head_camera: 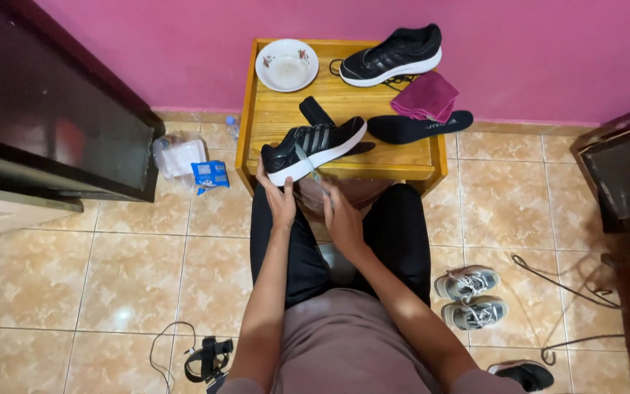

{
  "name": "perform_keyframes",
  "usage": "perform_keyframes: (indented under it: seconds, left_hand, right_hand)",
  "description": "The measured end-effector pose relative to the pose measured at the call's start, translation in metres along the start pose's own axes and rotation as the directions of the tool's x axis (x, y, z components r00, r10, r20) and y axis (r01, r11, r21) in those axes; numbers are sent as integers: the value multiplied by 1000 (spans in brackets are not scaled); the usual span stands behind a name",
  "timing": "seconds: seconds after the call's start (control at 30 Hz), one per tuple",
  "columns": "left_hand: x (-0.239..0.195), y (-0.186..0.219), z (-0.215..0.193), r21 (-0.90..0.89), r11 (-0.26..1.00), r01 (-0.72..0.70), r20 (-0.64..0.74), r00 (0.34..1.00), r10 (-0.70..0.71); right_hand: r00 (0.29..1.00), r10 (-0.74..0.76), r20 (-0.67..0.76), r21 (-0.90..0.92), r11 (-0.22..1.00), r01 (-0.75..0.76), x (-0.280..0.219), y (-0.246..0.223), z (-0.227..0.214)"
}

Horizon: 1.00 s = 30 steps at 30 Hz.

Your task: The person scrubs a black sneaker with a toothbrush, repeatedly dipping the brush into a small bowl of liquid and cleaning the shoe's upper and sole. The shoe is held in the left hand while the right hand performs the scrubbing.

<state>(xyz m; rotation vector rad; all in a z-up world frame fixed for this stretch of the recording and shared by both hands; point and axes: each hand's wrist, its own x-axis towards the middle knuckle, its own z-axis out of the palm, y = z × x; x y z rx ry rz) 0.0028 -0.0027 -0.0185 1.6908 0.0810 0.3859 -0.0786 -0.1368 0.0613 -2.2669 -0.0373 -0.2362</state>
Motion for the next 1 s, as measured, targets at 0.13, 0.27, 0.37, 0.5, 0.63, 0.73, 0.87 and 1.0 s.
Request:
perform_keyframes:
  seconds: [0.13, 0.27, 0.37, 0.5, 0.63, 0.73, 0.87, 1.0]
  left_hand:
    - [0, 0, -2, 39, 999, -11, 18, 1000, 10]
    - [3, -5, -4, 73, 997, -32, 50, 998, 28]
    - [0, -12, -2, 79, 997, -16, 42, 999, 13]
    - [-3, 5, -2, 113, 994, -3, 57, 998, -3]
    - [-2, -1, -3, 111, 994, -23, 60, 998, 16]
    - [0, -7, -1, 86, 996, -15, 39, 999, 11]
    - [-6, -8, -3, 104, 994, -40, 32, 999, 37]
    - [-3, -5, -3, 142, 990, -23, 39, 999, 18]
  right_hand:
    - [999, 16, -32, 89, 996, -13, 41, 23, 8]
    - [990, -33, -137, 25, 999, 36, 35, 13, 18]
    - [997, -34, -64, 14, 999, 35, 10, 0, 18]
    - [990, -17, -143, -22, 1000, 14, 35, 36, 23]
    - [992, -42, -117, -28, 999, 39, 23, 2, 13]
    - [998, -67, -9, -169, 983, 65, 11, -11, 9]
    - [994, 106, -35, -95, 989, -109, 29, 3, 1]
    - [993, -108, -50, -362, 929, 83, -2, 30, 41]
